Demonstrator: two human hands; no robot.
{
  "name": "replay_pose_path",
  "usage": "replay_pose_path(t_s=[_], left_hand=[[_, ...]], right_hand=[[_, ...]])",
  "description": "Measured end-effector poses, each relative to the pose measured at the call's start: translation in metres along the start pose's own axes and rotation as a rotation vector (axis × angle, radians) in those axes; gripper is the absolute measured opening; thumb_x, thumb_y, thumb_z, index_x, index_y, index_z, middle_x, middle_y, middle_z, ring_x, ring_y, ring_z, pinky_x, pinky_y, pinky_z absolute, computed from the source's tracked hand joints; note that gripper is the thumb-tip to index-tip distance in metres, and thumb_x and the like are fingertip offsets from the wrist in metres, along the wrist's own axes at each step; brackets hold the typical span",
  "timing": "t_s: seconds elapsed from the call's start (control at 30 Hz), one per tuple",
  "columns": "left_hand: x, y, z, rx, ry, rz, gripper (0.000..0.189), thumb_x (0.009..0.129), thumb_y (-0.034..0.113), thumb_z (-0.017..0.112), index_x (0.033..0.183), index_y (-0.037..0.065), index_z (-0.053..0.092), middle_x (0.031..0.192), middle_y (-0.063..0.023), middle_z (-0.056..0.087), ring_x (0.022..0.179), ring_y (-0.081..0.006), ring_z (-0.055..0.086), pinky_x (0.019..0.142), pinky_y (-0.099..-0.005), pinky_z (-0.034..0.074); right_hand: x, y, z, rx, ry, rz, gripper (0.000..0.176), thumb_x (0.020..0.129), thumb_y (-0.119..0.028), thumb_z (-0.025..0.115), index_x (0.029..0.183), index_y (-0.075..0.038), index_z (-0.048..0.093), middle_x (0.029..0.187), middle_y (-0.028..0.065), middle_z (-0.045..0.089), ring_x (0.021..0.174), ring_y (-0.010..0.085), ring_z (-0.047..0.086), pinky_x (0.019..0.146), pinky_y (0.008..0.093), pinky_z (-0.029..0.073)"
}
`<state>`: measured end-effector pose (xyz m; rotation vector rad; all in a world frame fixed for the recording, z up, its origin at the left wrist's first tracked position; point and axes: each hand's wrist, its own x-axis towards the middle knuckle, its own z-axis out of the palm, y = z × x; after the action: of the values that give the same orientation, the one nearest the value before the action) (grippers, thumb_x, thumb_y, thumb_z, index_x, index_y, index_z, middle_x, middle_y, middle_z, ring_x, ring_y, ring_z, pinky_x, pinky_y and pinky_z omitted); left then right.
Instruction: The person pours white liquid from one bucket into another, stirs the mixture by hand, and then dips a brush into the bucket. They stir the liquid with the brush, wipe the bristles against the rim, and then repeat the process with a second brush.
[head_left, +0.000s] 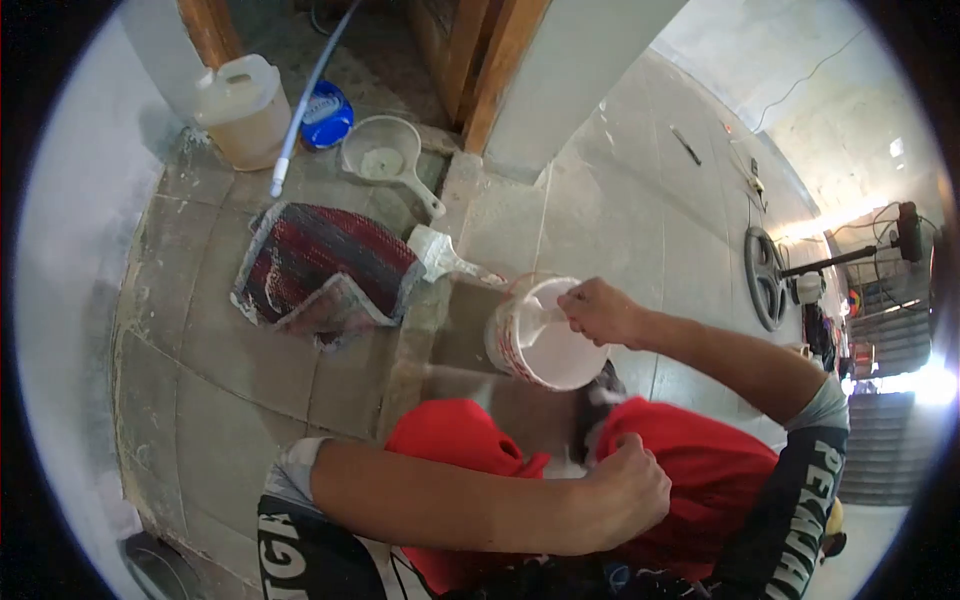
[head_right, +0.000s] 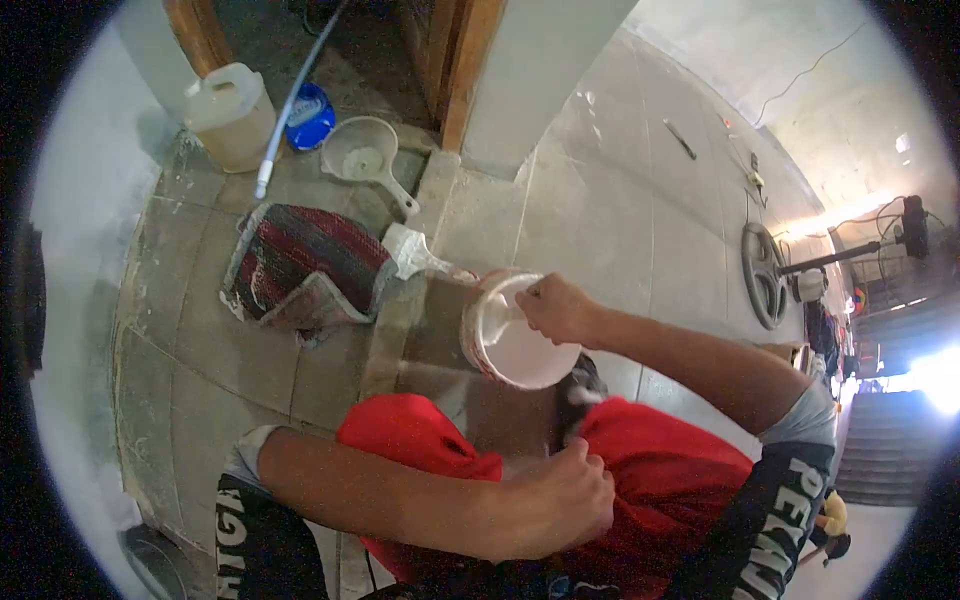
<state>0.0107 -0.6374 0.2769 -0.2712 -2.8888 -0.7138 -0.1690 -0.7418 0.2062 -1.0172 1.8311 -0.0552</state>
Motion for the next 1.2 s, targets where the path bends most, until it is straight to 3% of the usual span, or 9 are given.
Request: replay_pose_path(t_s=[0.13, 0.23, 0.4, 0.53, 0.6, 0.7, 0.93, 1.1, 1.2], left_hand=[[-0.022, -0.009, -0.011, -0.102, 0.054, -0.054, 0.020, 0.082, 0.023, 0.060, 0.078, 0.006, 0.070, 0.086, -0.0120, 0.067, 0.081, -0.0261, 0.063, 0.071, -0.0406, 0.043], [-0.044, -0.017, -0.032, -0.130, -0.068, -0.157, 0.018, 0.084, 0.019, 0.058, 0.081, 0.005, 0.069, 0.089, -0.0122, 0.066, 0.088, -0.0265, 0.063, 0.079, -0.0420, 0.046], [-0.087, -0.023, -0.049, -0.209, -0.145, -0.549, 0.020, 0.086, 0.017, 0.058, 0.097, 0.002, 0.065, 0.100, -0.0168, 0.064, 0.097, -0.0317, 0.063, 0.090, -0.0479, 0.047], [-0.116, -0.028, -0.055, -0.334, -0.293, -0.766, 0.026, 0.087, 0.021, 0.062, 0.103, 0.002, 0.062, 0.103, -0.0180, 0.063, 0.100, -0.0354, 0.062, 0.092, -0.0487, 0.047], [-0.124, -0.024, -0.056, -0.257, -0.262, -1.069, 0.033, 0.088, 0.027, 0.064, 0.109, 0.001, 0.062, 0.106, -0.0186, 0.062, 0.103, -0.0377, 0.061, 0.095, -0.0484, 0.046], [-0.119, -0.025, -0.063, -0.237, -0.264, -1.164, 0.039, 0.090, 0.032, 0.065, 0.112, 0.000, 0.062, 0.113, -0.0202, 0.061, 0.107, -0.0385, 0.059, 0.097, -0.0478, 0.046], [-0.081, -0.042, -0.069, -0.295, -0.218, -1.042, 0.044, 0.089, 0.033, 0.068, 0.118, -0.001, 0.061, 0.122, -0.0229, 0.059, 0.115, -0.0374, 0.057, 0.101, -0.0472, 0.044], [-0.077, -0.043, -0.069, -0.243, -0.181, -0.931, 0.047, 0.089, 0.034, 0.068, 0.120, -0.001, 0.061, 0.122, -0.0224, 0.059, 0.114, -0.0364, 0.057, 0.100, -0.0470, 0.044], [-0.084, -0.040, -0.070, -0.256, -0.189, -0.971, 0.048, 0.089, 0.035, 0.068, 0.120, -0.001, 0.060, 0.123, -0.0224, 0.058, 0.115, -0.0364, 0.057, 0.101, -0.0470, 0.044]], right_hand=[[-0.015, -0.002, -0.017, 0.015, -0.146, -0.119, 0.040, 0.101, -0.031, 0.049, 0.079, 0.001, 0.061, 0.067, 0.0050, 0.058, 0.053, 0.0144, 0.054, 0.050, 0.0319, 0.047], [-0.027, -0.001, -0.039, -0.076, -0.260, -0.141, 0.037, 0.103, -0.029, 0.047, 0.088, 0.002, 0.062, 0.072, 0.0055, 0.061, 0.058, 0.0138, 0.056, 0.053, 0.0311, 0.048], [-0.012, 0.020, -0.072, -0.221, -0.514, -0.050, 0.031, 0.105, -0.023, 0.046, 0.116, 0.004, 0.059, 0.086, 0.0078, 0.067, 0.071, 0.0143, 0.063, 0.063, 0.0297, 0.052], [0.006, 0.063, -0.087, -0.057, -0.598, -0.033, 0.030, 0.105, -0.022, 0.049, 0.115, 0.005, 0.056, 0.092, 0.0108, 0.071, 0.075, 0.0169, 0.066, 0.068, 0.0310, 0.054], [0.009, 0.074, -0.094, -0.130, -0.703, -0.009, 0.027, 0.105, -0.020, 0.051, 0.115, 0.005, 0.052, 0.098, 0.0127, 0.071, 0.080, 0.0189, 0.067, 0.070, 0.0321, 0.055], [0.019, 0.091, -0.098, -0.039, -0.742, 0.089, 0.024, 0.103, -0.020, 0.053, 0.114, 0.002, 0.050, 0.097, 0.0105, 0.070, 0.082, 0.0177, 0.065, 0.071, 0.0321, 0.054], [0.027, 0.111, -0.091, -0.032, -0.702, 0.095, 0.027, 0.100, -0.027, 0.054, 0.113, -0.004, 0.054, 0.089, 0.0025, 0.062, 0.077, 0.0127, 0.054, 0.070, 0.0299, 0.047], [0.022, 0.124, -0.079, -0.067, -0.624, -0.095, 0.028, 0.100, -0.030, 0.056, 0.104, -0.003, 0.062, 0.084, 0.0007, 0.058, 0.077, 0.0123, 0.051, 0.068, 0.0313, 0.044], [0.011, 0.106, -0.078, -0.230, -0.491, -0.199, 0.025, 0.099, -0.024, 0.057, 0.111, -0.003, 0.060, 0.084, -0.0022, 0.056, 0.078, 0.0112, 0.050, 0.069, 0.0297, 0.043]])
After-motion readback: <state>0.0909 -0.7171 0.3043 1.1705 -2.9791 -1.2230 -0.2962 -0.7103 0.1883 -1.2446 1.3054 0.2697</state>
